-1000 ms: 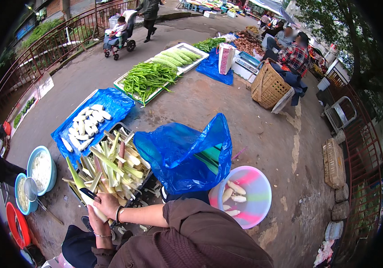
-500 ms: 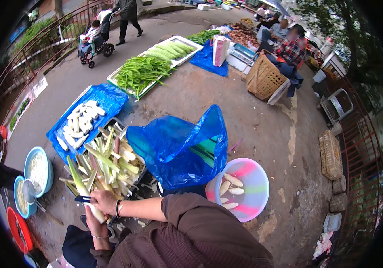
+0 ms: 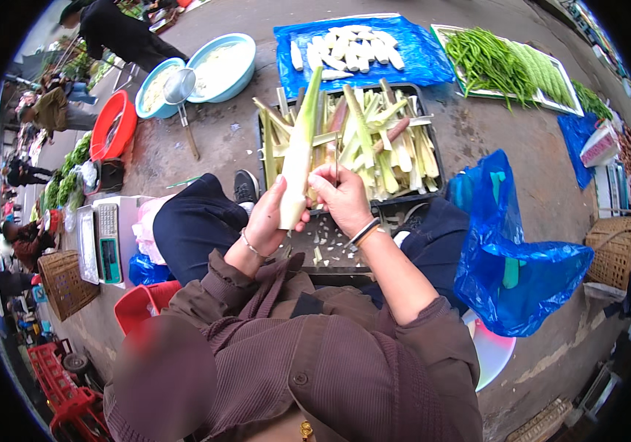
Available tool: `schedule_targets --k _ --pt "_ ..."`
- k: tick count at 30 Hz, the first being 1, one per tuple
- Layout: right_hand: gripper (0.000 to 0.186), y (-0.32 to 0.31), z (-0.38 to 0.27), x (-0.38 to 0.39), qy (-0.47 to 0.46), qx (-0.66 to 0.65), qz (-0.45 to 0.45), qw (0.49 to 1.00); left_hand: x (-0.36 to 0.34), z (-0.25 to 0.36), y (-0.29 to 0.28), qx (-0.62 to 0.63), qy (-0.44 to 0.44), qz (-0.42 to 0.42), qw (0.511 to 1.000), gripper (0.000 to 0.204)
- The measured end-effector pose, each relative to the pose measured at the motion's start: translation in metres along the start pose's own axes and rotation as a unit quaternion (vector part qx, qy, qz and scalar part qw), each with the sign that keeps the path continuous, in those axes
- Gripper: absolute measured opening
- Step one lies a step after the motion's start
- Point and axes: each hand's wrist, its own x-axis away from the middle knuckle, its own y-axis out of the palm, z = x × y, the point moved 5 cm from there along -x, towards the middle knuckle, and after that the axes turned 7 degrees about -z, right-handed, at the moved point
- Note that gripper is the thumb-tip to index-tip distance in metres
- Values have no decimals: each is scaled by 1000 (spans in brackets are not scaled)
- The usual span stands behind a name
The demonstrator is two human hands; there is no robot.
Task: The person sits at an outdoor market stall and uses a knife to peel the outer layers off long, pale green vegetables. They hold each vegetable with one hand and scrape downward with the knife in the other, discarding the peelings onto the ground and placing the peeled vegetables into a pile.
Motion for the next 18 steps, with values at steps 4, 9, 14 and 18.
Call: schedule_targets --k 4,9,14,18 --pt "19 5 -20 1 -162 252 6 954 3 5 7 43 1 -16 999 47" --pt "29 17 -28 11 -299 341 18 891 7 5 5 11 12 29 999 42" --pt "17 25 -32 12 -333 383 17 861 13 9 3 -57 42 60 996 40" --pt "14 26 -30 7 -279 379 8 882 17 5 4 -56 33 45 997 40"
